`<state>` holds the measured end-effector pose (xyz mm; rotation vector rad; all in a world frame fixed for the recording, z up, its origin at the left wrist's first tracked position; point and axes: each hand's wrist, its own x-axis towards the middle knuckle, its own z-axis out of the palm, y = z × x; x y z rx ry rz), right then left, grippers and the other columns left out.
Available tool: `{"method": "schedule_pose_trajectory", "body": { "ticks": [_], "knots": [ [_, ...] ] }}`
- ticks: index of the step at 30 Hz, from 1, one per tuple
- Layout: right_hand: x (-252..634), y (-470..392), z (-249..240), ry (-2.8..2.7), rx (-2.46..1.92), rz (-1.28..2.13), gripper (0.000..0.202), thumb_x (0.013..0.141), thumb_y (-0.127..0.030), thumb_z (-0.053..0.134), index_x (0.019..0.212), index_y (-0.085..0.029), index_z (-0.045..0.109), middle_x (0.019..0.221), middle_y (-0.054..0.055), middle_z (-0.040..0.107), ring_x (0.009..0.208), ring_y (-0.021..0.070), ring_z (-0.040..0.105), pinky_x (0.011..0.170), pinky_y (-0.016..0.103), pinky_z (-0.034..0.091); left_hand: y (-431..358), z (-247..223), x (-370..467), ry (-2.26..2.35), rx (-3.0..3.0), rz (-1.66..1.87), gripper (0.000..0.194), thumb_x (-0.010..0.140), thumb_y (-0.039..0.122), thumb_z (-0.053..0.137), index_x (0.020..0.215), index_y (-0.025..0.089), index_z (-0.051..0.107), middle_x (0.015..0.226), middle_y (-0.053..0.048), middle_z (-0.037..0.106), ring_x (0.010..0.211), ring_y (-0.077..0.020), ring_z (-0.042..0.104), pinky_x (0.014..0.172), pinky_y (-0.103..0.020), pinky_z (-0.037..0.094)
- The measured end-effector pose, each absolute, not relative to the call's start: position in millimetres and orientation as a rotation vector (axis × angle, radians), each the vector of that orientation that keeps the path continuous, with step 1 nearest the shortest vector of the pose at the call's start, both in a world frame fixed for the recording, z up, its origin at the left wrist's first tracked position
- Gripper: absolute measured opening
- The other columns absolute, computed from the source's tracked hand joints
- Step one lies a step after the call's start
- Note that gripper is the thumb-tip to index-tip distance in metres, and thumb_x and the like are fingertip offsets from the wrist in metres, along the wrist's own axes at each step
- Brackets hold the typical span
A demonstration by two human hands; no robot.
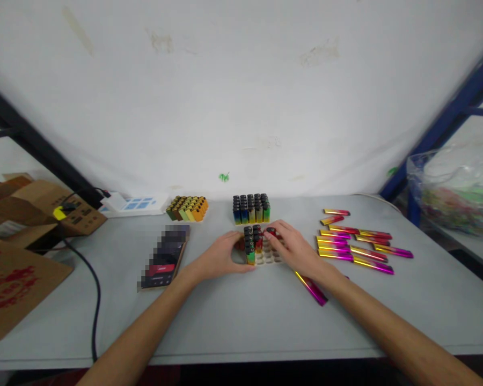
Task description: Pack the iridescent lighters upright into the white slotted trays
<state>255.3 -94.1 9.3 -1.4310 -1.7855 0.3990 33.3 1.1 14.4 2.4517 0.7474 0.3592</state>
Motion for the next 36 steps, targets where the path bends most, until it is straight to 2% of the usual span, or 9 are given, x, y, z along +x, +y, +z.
{"method": "schedule_pose_trajectory", "body": {
  "ticks": [2, 8, 12, 17, 20, 25, 29, 33, 36],
  "knots": [
    [256.0, -94.6, 10.3, -1.844, -1.405, 0.285, 0.031, 0.107, -0.044, 0.045, 0.094, -0.022, 0.062, 0.100, 0.009, 0.063, 0.097, 0.0230, 0.061, 0.086, 0.035, 0.047, 1.4, 13.5, 33.1, 0.744, 2.450, 0.359, 0.056, 0.070, 0.046, 0.088, 0.112, 0.014, 0.067, 0.109, -0.011, 0.072, 0.097, -0.0289, 0.066, 0.086, -0.038, 0.053],
    [261.3, -98.6, 19.4, -1.877, -1.524, 0.429, 0.042, 0.108, -0.051, 0.045, 0.081, -0.021, 0.060, 0.067, -0.001, 0.061, 0.061, 0.0158, 0.056, 0.060, 0.029, 0.038, 1.6, 12.3, 32.8, 0.730, 2.449, 0.371, 0.056, 0.071, 0.044, 0.088, 0.115, 0.015, 0.067, 0.114, -0.011, 0.073, 0.101, -0.0291, 0.067, 0.090, -0.038, 0.053],
    [265.7, -96.9, 16.7, -2.054, -1.507, 0.467, 0.036, 0.106, -0.049, 0.051, 0.093, -0.019, 0.066, 0.081, 0.003, 0.071, 0.071, 0.0182, 0.065, 0.064, 0.028, 0.041, 2.3, 11.3, 32.9, 0.732, 2.454, 0.376, 0.056, 0.070, 0.046, 0.088, 0.112, 0.016, 0.068, 0.112, -0.010, 0.073, 0.101, -0.0301, 0.067, 0.089, -0.038, 0.053],
    [265.2, -95.6, 13.5, -2.221, -1.559, 0.358, 0.027, 0.107, -0.044, 0.051, 0.105, -0.020, 0.064, 0.095, 0.007, 0.075, 0.083, 0.0215, 0.070, 0.069, 0.029, 0.044, 2.9, 9.8, 33.0, 0.731, 2.456, 0.376, 0.057, 0.069, 0.045, 0.088, 0.113, 0.015, 0.068, 0.111, -0.010, 0.073, 0.101, -0.0301, 0.067, 0.089, -0.038, 0.053],
    [254.4, -97.4, 14.6, -2.301, -1.671, 0.169, 0.026, 0.107, -0.042, 0.052, 0.108, -0.018, 0.062, 0.098, 0.010, 0.075, 0.083, 0.0239, 0.071, 0.072, 0.032, 0.046, 3.2, 8.4, 32.9, 0.728, 2.459, 0.383, 0.058, 0.069, 0.048, 0.088, 0.113, 0.015, 0.067, 0.113, -0.011, 0.073, 0.102, -0.0305, 0.067, 0.091, -0.040, 0.052],
    [232.3, -101.3, 13.5, -2.351, -1.817, -0.179, 0.030, 0.109, -0.040, 0.047, 0.112, -0.015, 0.063, 0.100, 0.015, 0.074, 0.091, 0.0296, 0.072, 0.087, 0.043, 0.047, 3.6, 7.3, 33.0, 0.741, 2.462, 0.390, 0.058, 0.069, 0.049, 0.088, 0.112, 0.014, 0.067, 0.112, -0.013, 0.073, 0.101, -0.0313, 0.067, 0.091, -0.042, 0.053],
    [236.8, -105.9, 15.9, -2.367, -1.738, -0.053, 0.032, 0.108, -0.043, 0.048, 0.114, -0.015, 0.062, 0.105, 0.014, 0.072, 0.096, 0.0293, 0.069, 0.089, 0.043, 0.048, 2.3, 10.4, 33.3, 0.734, 2.440, 0.384, 0.060, 0.070, 0.045, 0.087, 0.118, 0.015, 0.067, 0.114, -0.012, 0.072, 0.103, -0.0312, 0.066, 0.094, -0.043, 0.052],
    [266.5, -103.7, 24.6, -2.260, -1.502, 0.230, 0.035, 0.105, -0.052, 0.051, 0.107, -0.019, 0.061, 0.102, 0.009, 0.069, 0.095, 0.0232, 0.065, 0.084, 0.035, 0.050, 1.4, 12.9, 33.1, 0.733, 2.425, 0.375, 0.058, 0.071, 0.043, 0.087, 0.118, 0.016, 0.067, 0.114, -0.011, 0.072, 0.102, -0.0298, 0.067, 0.091, -0.040, 0.053],
    [309.2, -93.8, 29.4, -2.118, -1.584, 0.106, 0.027, 0.108, -0.039, 0.047, 0.102, -0.018, 0.064, 0.099, 0.009, 0.069, 0.093, 0.0233, 0.065, 0.086, 0.036, 0.051, 1.6, 13.0, 32.6, 0.749, 2.430, 0.376, 0.055, 0.070, 0.044, 0.087, 0.113, 0.016, 0.068, 0.112, -0.010, 0.072, 0.101, -0.0298, 0.067, 0.090, -0.039, 0.054]
  ]
}}
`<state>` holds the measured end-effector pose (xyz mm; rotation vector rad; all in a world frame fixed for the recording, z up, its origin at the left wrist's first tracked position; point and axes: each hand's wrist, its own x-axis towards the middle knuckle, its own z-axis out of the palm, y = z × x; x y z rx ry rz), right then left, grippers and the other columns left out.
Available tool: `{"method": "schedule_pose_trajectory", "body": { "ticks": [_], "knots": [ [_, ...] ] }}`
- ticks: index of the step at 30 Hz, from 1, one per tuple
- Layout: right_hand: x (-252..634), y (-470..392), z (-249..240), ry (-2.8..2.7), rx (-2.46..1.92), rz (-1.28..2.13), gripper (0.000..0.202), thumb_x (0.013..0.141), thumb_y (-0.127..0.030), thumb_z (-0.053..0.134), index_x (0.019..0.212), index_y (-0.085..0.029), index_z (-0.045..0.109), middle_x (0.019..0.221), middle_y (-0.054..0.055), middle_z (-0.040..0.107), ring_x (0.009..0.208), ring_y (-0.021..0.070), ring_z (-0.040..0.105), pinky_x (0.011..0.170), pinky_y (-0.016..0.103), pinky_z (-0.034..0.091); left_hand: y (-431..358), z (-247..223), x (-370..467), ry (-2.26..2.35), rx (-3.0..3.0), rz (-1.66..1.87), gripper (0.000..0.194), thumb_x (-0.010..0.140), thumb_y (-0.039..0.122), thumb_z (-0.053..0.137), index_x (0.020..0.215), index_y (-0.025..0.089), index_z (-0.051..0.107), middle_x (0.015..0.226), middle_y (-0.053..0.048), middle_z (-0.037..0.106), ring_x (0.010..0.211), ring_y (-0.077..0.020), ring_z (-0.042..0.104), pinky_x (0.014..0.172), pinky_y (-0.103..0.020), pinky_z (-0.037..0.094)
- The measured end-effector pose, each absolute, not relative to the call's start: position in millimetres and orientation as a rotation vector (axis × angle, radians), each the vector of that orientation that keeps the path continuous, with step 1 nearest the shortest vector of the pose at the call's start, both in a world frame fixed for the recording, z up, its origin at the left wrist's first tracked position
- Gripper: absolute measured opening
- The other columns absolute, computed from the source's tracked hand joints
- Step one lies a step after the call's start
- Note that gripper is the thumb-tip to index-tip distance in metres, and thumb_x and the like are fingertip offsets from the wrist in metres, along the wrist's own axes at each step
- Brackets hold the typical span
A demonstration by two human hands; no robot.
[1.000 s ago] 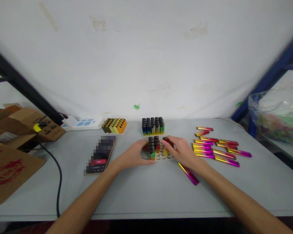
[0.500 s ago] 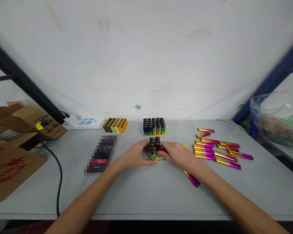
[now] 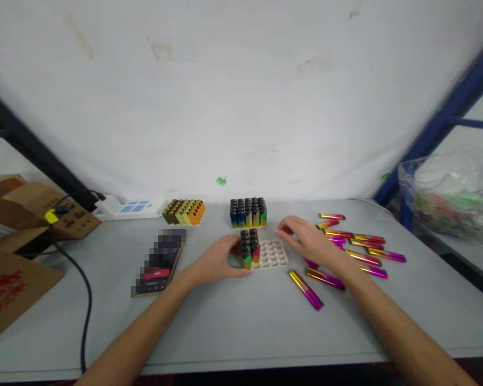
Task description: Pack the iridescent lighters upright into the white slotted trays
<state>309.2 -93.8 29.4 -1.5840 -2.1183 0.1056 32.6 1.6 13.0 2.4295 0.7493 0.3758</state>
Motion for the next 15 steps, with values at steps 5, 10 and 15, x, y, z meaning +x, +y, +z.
{"method": "schedule_pose_trajectory", "body": {
  "ticks": [5, 10, 15],
  "knots": [
    [403.3, -85.5, 26.7, -2.000, -1.944, -0.046, 0.028, 0.102, -0.021, 0.049, 0.113, -0.012, 0.074, 0.114, 0.017, 0.074, 0.104, 0.0290, 0.069, 0.099, 0.041, 0.051, 1.8, 13.4, 32.4, 0.755, 2.440, 0.371, 0.051, 0.071, 0.047, 0.086, 0.107, 0.016, 0.068, 0.106, -0.008, 0.072, 0.095, -0.0286, 0.067, 0.088, -0.038, 0.054],
    [451.4, -93.0, 22.0, -2.053, -2.189, 0.167, 0.033, 0.089, -0.012, 0.056, 0.110, -0.016, 0.081, 0.115, 0.014, 0.078, 0.106, 0.0286, 0.072, 0.097, 0.037, 0.052, 1.3, 13.9, 32.7, 0.738, 2.428, 0.382, 0.050, 0.071, 0.045, 0.086, 0.108, 0.016, 0.068, 0.106, -0.008, 0.071, 0.094, -0.0273, 0.066, 0.087, -0.037, 0.054],
    [449.5, -92.1, 18.4, -2.064, -2.221, 0.164, 0.023, 0.089, -0.024, 0.062, 0.101, -0.017, 0.081, 0.107, 0.014, 0.078, 0.098, 0.0287, 0.072, 0.091, 0.038, 0.053, 1.2, 14.7, 33.0, 0.744, 2.441, 0.374, 0.049, 0.071, 0.046, 0.085, 0.105, 0.016, 0.068, 0.103, -0.007, 0.071, 0.092, -0.0270, 0.065, 0.086, -0.036, 0.054]
  ]
}}
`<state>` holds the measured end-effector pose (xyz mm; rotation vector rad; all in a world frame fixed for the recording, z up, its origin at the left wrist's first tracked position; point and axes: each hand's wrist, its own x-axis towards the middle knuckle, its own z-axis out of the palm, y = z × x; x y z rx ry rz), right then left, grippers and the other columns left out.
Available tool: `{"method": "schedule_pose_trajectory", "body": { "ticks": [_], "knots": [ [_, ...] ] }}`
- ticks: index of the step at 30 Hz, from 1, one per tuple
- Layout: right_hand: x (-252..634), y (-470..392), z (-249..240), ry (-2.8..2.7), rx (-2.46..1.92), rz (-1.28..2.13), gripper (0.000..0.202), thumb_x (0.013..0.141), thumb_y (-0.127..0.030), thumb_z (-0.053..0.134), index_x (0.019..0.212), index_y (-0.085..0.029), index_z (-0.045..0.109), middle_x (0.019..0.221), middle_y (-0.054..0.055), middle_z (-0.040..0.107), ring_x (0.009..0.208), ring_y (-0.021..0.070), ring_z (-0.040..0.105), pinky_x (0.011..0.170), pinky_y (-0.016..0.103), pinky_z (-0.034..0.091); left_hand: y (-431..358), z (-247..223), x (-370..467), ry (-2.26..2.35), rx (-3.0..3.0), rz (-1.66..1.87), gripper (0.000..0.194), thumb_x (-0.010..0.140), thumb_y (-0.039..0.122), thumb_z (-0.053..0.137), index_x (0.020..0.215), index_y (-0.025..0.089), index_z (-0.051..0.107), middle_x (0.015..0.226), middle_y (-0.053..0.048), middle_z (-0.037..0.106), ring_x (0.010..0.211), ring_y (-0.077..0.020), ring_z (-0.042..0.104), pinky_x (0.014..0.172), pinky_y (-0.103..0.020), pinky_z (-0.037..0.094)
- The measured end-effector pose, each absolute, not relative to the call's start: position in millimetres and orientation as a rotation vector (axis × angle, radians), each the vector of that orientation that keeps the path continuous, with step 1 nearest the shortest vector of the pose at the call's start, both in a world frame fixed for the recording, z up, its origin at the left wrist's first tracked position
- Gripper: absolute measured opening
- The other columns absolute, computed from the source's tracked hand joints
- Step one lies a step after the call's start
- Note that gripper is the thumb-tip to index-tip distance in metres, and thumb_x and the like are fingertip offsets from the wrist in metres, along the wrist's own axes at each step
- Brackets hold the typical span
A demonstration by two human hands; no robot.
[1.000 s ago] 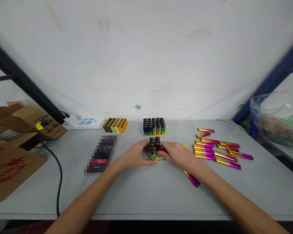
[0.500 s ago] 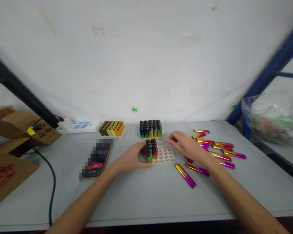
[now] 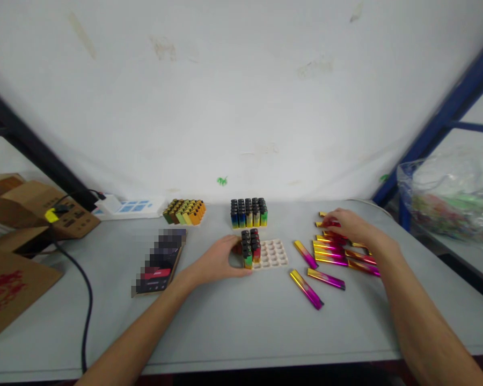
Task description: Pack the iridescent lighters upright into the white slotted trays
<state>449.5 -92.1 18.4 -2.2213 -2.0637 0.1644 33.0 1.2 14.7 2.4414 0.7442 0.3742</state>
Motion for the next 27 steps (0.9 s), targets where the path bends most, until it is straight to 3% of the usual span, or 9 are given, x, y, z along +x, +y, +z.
{"method": "schedule_pose_trajectory", "body": {
  "ticks": [6, 13, 18, 23, 27],
  "knots": [
    [427.9, -87.9, 14.2, -1.942, -2.201, 0.177, 0.017, 0.093, -0.031, 0.063, 0.096, -0.017, 0.073, 0.094, 0.013, 0.077, 0.078, 0.0249, 0.069, 0.072, 0.035, 0.052, 1.4, 14.5, 33.3, 0.740, 2.446, 0.370, 0.050, 0.070, 0.046, 0.086, 0.105, 0.016, 0.068, 0.105, -0.009, 0.071, 0.095, -0.0285, 0.066, 0.086, -0.038, 0.054],
    [372.0, -88.8, 32.4, -1.883, -1.721, 0.097, 0.032, 0.104, -0.041, 0.050, 0.115, -0.018, 0.070, 0.112, 0.012, 0.076, 0.098, 0.0260, 0.071, 0.090, 0.038, 0.053, 0.8, 14.3, 33.4, 0.758, 2.454, 0.369, 0.051, 0.069, 0.047, 0.087, 0.104, 0.015, 0.068, 0.102, -0.008, 0.071, 0.092, -0.0280, 0.066, 0.086, -0.038, 0.054],
    [330.2, -89.5, 33.2, -1.874, -1.528, 0.328, 0.036, 0.103, -0.047, 0.054, 0.121, -0.021, 0.070, 0.104, 0.007, 0.077, 0.084, 0.0214, 0.068, 0.079, 0.035, 0.052, 1.1, 14.0, 33.6, 0.741, 2.449, 0.372, 0.054, 0.070, 0.047, 0.087, 0.109, 0.015, 0.068, 0.110, -0.010, 0.072, 0.099, -0.0298, 0.067, 0.090, -0.039, 0.053],
    [303.9, -86.7, 24.2, -1.609, -1.393, 0.600, 0.037, 0.094, -0.054, 0.067, 0.096, -0.017, 0.071, 0.080, 0.003, 0.068, 0.070, 0.0172, 0.058, 0.064, 0.029, 0.046, 1.8, 12.2, 33.1, 0.741, 2.449, 0.377, 0.055, 0.070, 0.047, 0.087, 0.110, 0.015, 0.068, 0.112, -0.011, 0.073, 0.100, -0.0301, 0.067, 0.089, -0.038, 0.053],
    [290.3, -88.8, 22.8, -1.560, -1.335, 0.703, 0.040, 0.100, -0.056, 0.057, 0.089, -0.018, 0.064, 0.085, 0.002, 0.066, 0.082, 0.0185, 0.061, 0.075, 0.030, 0.049, 2.4, 11.5, 32.9, 0.728, 2.458, 0.366, 0.056, 0.071, 0.048, 0.087, 0.112, 0.014, 0.068, 0.111, -0.012, 0.073, 0.099, -0.0295, 0.067, 0.088, -0.038, 0.053]
  ]
}}
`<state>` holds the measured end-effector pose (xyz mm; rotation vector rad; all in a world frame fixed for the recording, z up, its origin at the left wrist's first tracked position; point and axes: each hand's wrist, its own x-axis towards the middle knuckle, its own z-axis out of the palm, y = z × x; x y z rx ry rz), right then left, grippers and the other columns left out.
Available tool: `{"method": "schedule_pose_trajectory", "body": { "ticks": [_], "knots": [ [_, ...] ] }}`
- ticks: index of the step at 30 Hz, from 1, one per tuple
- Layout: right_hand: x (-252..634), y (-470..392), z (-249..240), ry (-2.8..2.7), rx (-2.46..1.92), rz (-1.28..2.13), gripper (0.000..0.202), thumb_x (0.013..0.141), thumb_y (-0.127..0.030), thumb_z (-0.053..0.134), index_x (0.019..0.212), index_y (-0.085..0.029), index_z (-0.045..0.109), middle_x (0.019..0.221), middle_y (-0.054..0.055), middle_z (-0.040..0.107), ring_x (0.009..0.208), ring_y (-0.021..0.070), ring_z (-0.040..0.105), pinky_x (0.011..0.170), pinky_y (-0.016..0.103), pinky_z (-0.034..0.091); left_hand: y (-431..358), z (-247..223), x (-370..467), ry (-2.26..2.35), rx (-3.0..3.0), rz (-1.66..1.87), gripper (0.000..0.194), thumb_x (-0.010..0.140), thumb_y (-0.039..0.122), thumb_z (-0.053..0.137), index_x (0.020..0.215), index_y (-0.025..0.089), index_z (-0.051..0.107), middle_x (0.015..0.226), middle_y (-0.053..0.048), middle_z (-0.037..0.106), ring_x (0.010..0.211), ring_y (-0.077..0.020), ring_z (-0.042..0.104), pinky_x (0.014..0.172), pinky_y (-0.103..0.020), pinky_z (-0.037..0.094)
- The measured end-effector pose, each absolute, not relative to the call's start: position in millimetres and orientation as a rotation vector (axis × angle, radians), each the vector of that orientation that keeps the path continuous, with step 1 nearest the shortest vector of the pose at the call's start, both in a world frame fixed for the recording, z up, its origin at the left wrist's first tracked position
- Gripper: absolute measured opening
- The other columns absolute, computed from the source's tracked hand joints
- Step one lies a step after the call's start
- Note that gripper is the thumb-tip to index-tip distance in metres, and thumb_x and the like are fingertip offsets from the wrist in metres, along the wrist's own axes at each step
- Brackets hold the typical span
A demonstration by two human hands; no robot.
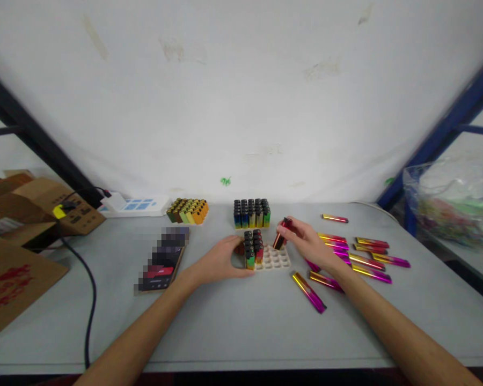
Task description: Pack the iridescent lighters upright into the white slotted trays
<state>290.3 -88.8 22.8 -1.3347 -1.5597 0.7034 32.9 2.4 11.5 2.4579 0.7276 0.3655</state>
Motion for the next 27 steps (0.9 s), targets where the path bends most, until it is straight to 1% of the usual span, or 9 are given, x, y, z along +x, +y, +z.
{"method": "schedule_pose_trajectory", "body": {
  "ticks": [2, 5, 7, 10, 13, 16, 19, 24, 27],
  "knots": [
    [284.7, -91.6, 23.9, -1.554, -1.312, 0.791, 0.040, 0.104, -0.056, 0.049, 0.097, -0.019, 0.063, 0.094, 0.004, 0.068, 0.091, 0.0196, 0.064, 0.084, 0.033, 0.051, 2.6, 11.3, 32.9, 0.730, 2.459, 0.359, 0.057, 0.071, 0.048, 0.087, 0.112, 0.014, 0.067, 0.111, -0.012, 0.072, 0.099, -0.0297, 0.067, 0.088, -0.039, 0.053],
    [277.5, -95.2, 25.9, -1.554, -1.240, 0.985, 0.042, 0.107, -0.057, 0.041, 0.106, -0.020, 0.061, 0.093, 0.005, 0.070, 0.089, 0.0197, 0.066, 0.084, 0.034, 0.053, 2.5, 11.1, 32.8, 0.733, 2.445, 0.366, 0.056, 0.071, 0.046, 0.087, 0.113, 0.015, 0.068, 0.115, -0.012, 0.072, 0.103, -0.0305, 0.067, 0.092, -0.039, 0.053],
    [273.5, -96.1, 25.8, -1.571, -1.183, 1.019, 0.041, 0.106, -0.057, 0.042, 0.099, -0.020, 0.059, 0.084, 0.003, 0.066, 0.082, 0.0182, 0.063, 0.080, 0.033, 0.053, 2.3, 11.1, 32.7, 0.733, 2.432, 0.375, 0.056, 0.070, 0.045, 0.088, 0.115, 0.016, 0.068, 0.117, -0.012, 0.073, 0.105, -0.0308, 0.067, 0.095, -0.040, 0.053],
    [268.6, -95.3, 21.6, -1.482, -1.181, 0.990, 0.040, 0.103, -0.061, 0.045, 0.095, -0.022, 0.053, 0.073, -0.004, 0.051, 0.067, 0.0145, 0.051, 0.066, 0.028, 0.049, 2.0, 11.4, 32.7, 0.740, 2.426, 0.378, 0.057, 0.070, 0.045, 0.088, 0.115, 0.017, 0.068, 0.117, -0.011, 0.073, 0.106, -0.0311, 0.067, 0.096, -0.041, 0.053],
    [264.7, -94.0, 15.3, -1.401, -1.296, 0.907, 0.046, 0.100, -0.066, 0.046, 0.083, -0.023, 0.046, 0.068, -0.006, 0.038, 0.060, 0.0126, 0.039, 0.053, 0.025, 0.037, 1.9, 11.7, 32.6, 0.746, 2.419, 0.373, 0.057, 0.070, 0.047, 0.088, 0.115, 0.016, 0.068, 0.116, -0.012, 0.073, 0.105, -0.0308, 0.067, 0.094, -0.041, 0.053],
    [261.2, -93.8, 11.6, -1.428, -1.438, 0.779, 0.053, 0.096, -0.066, 0.050, 0.068, -0.023, 0.037, 0.063, -0.005, 0.030, 0.059, 0.0115, 0.032, 0.051, 0.025, 0.027, 1.9, 11.5, 32.5, 0.743, 2.408, 0.378, 0.057, 0.070, 0.046, 0.087, 0.114, 0.015, 0.068, 0.116, -0.012, 0.073, 0.104, -0.0310, 0.067, 0.093, -0.041, 0.054],
    [258.6, -95.3, 11.4, -1.450, -1.510, 0.714, 0.051, 0.094, -0.059, 0.050, 0.062, -0.024, 0.033, 0.059, -0.006, 0.027, 0.056, 0.0107, 0.028, 0.050, 0.026, 0.022, 2.1, 10.7, 32.4, 0.749, 2.408, 0.388, 0.056, 0.069, 0.047, 0.088, 0.113, 0.016, 0.069, 0.114, -0.011, 0.073, 0.102, -0.0312, 0.067, 0.092, -0.041, 0.054],
    [257.3, -98.2, 13.5, -1.512, -1.540, 0.624, 0.038, 0.090, -0.042, 0.050, 0.060, -0.023, 0.036, 0.056, -0.005, 0.032, 0.055, 0.0104, 0.030, 0.051, 0.026, 0.022, 2.4, 10.4, 32.4, 0.756, 2.423, 0.393, 0.056, 0.069, 0.048, 0.088, 0.112, 0.017, 0.069, 0.109, -0.010, 0.073, 0.098, -0.0291, 0.067, 0.090, -0.040, 0.054],
    [257.5, -97.9, 13.4, -1.554, -1.559, 0.563, 0.038, 0.091, -0.039, 0.049, 0.059, -0.023, 0.036, 0.056, -0.005, 0.034, 0.055, 0.0103, 0.031, 0.051, 0.027, 0.022, 2.1, 11.4, 32.5, 0.750, 2.417, 0.387, 0.059, 0.069, 0.047, 0.088, 0.115, 0.016, 0.069, 0.110, -0.010, 0.073, 0.097, -0.0287, 0.067, 0.088, -0.040, 0.054]
  ]
}}
